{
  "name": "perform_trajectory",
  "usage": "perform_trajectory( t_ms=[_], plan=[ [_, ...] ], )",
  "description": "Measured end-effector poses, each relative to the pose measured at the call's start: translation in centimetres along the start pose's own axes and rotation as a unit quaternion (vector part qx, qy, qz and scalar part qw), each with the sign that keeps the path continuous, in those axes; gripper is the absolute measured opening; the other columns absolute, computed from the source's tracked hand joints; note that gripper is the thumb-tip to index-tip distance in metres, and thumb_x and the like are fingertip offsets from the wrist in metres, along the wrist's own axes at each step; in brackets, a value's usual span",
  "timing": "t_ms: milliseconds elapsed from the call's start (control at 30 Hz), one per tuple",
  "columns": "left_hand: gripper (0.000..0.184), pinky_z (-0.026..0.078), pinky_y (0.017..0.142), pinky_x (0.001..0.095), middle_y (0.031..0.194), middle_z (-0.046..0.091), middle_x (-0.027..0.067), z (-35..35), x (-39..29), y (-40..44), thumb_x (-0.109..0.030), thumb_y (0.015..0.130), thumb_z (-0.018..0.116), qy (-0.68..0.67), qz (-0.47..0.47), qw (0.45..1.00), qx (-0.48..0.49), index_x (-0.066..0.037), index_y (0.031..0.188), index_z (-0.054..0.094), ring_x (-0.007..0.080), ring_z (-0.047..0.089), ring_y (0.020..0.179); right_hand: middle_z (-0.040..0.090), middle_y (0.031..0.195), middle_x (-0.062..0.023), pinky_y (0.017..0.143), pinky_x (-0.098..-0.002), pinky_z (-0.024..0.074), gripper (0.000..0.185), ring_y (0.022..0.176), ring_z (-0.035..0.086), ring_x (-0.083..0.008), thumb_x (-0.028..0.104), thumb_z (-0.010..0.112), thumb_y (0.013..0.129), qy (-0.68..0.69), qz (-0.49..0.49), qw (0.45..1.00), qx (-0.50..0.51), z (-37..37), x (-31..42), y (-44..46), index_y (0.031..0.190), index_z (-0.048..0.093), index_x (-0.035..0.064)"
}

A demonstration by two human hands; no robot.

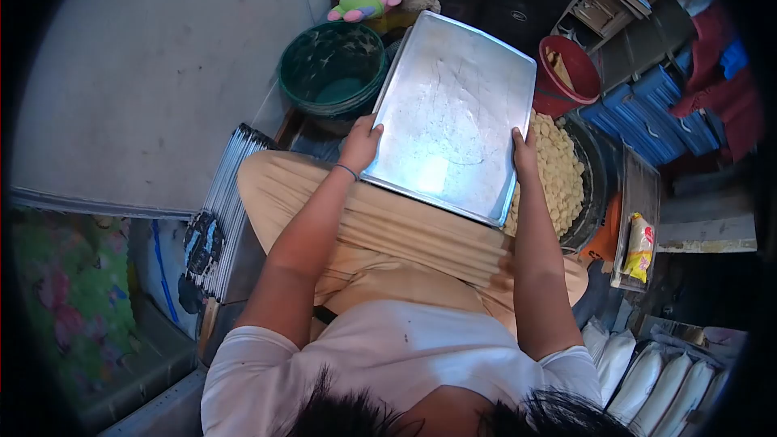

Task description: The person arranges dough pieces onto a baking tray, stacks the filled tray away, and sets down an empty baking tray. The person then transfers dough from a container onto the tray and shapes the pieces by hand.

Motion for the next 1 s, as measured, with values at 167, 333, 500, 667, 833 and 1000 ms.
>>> perform_trajectory(
  t_ms=[167,333,500,667,833,1000],
  plan=[
    [0.035,0.043,0.097,0.0422,0.117,0.059,0.0245,0.7,1.3,-0.3,-0.013,0.093,0.056,-0.048,0.018,0.998,-0.028,0.001,0.125,0.057,0.0407,0.055,0.111,0.04,0.146,-0.0264,0.112,-0.0409,0.0301,0.067,0.136,0.039,-0.0348,0.036,0.057,0.097,-0.231,-0.119,0.962,-0.086,-1.9,-1.0,2.3,0.148,0.031,0.001],
    [0.037,0.043,0.098,0.0415,0.119,0.059,0.0233,0.8,1.5,-0.2,-0.01,0.091,0.058,-0.053,0.039,0.997,-0.039,0.002,0.126,0.056,0.0402,0.055,0.113,0.024,0.155,-0.0282,0.118,-0.0427,0.0158,0.072,0.146,0.021,-0.037,0.039,0.059,0.096,-0.27,-0.359,0.851,-0.272,-0.2,22.5,-2.5,0.148,0.031,-0.0013],
    [0.031,0.045,0.097,0.0399,0.119,0.061,0.0206,-0.2,1.0,0.1,-0.01,0.088,0.061,-0.081,0.001,0.997,-0.012,0.003,0.116,0.062,0.0373,0.057,0.112,0.035,0.153,-0.0181,0.117,-0.0449,0.0214,0.061,0.143,0.031,-0.0306,0.041,0.046,0.101,-0.332,-0.444,0.759,-0.341,7.5,26.1,-0.2,0.147,0.036,0.0029],
    [0.025,0.046,0.094,0.0387,0.115,0.063,0.0201,-2.7,4.6,3.2,-0.014,0.088,0.064,-0.165,-0.063,0.982,-0.074,0.002,0.107,0.066,0.0355,0.059,0.107,0.029,0.156,-0.0198,0.119,-0.0518,0.0125,0.08,0.147,0.021,-0.0311,0.056,0.046,0.093,-0.581,-0.133,0.803,-0.02,17.8,7.5,6.2,0.151,0.028,0.0041],
    [0.025,0.05,0.073,0.0315,0.103,0.066,0.0018,-1.7,11.0,5.5,-0.021,0.088,0.063,-0.346,-0.356,0.862,0.098,-0.01,0.11,0.066,0.0139,0.061,0.09,0.03,0.155,-0.019,0.118,-0.0542,0.0123,0.079,0.146,0.024,-0.0324,0.061,0.042,0.094,-0.56,-0.2,0.803,-0.037,16.8,6.3,7.0,0.15,0.032,0.007],
    [0.033,0.045,0.069,0.0289,0.103,0.063,0.0021,1.1,10.9,5.8,-0.022,0.083,0.072,-0.387,-0.305,0.854,0.164,-0.01,0.113,0.065,0.0146,0.058,0.088,0.032,0.154,-0.0191,0.117,-0.0539,0.0134,0.072,0.145,0.026,-0.0331,0.056,0.046,0.095,-0.548,-0.216,0.807,-0.038,16.6,6.2,7.4,0.149,0.036,0.0091]
  ],
)
Point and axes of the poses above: each hand's wrist, its own y-axis towards the middle knuckle, its own z-axis out of the palm, x = y × z, the point moved 3 cm from there along y, towards the middle knuckle
